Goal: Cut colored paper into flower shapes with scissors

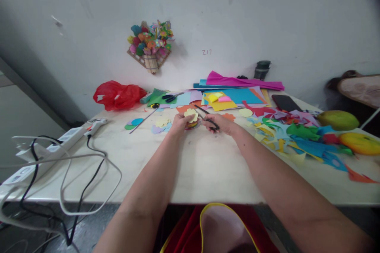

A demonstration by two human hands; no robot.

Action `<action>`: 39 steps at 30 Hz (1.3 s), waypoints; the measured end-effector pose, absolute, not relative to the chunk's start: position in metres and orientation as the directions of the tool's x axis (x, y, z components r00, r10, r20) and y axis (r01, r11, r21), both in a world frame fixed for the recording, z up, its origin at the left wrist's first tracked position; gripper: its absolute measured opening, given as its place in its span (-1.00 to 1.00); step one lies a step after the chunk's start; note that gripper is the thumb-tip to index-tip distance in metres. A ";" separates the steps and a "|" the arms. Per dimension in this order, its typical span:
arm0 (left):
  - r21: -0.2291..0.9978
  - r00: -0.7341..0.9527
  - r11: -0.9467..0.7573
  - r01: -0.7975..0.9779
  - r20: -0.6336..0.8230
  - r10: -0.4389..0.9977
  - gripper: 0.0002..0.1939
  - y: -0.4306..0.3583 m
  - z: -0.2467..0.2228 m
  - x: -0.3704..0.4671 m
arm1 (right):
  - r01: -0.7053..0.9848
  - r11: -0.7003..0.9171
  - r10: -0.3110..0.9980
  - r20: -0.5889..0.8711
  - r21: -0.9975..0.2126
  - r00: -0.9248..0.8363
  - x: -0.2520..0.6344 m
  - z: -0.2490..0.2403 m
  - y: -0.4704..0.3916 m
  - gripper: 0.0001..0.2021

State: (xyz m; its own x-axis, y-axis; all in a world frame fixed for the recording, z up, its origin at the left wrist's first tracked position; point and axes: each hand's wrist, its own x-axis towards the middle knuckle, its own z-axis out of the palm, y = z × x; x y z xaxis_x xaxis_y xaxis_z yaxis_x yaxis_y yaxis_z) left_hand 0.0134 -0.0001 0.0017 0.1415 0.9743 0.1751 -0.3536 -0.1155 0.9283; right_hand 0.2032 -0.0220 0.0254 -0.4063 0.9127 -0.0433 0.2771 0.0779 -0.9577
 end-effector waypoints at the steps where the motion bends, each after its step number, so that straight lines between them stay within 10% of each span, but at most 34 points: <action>1: 0.926 0.138 -0.116 -0.359 0.175 0.975 -0.58 0.000 0.002 0.013 | 0.272 0.074 0.913 -0.045 -0.959 -0.406 0.203 0.026 -0.022 -0.79; 39: 0.912 0.117 -0.079 -0.401 0.137 0.984 -0.60 -0.002 0.004 0.012 | 0.246 -0.005 0.910 -0.106 -0.969 -0.401 0.203 0.028 -0.022 -0.76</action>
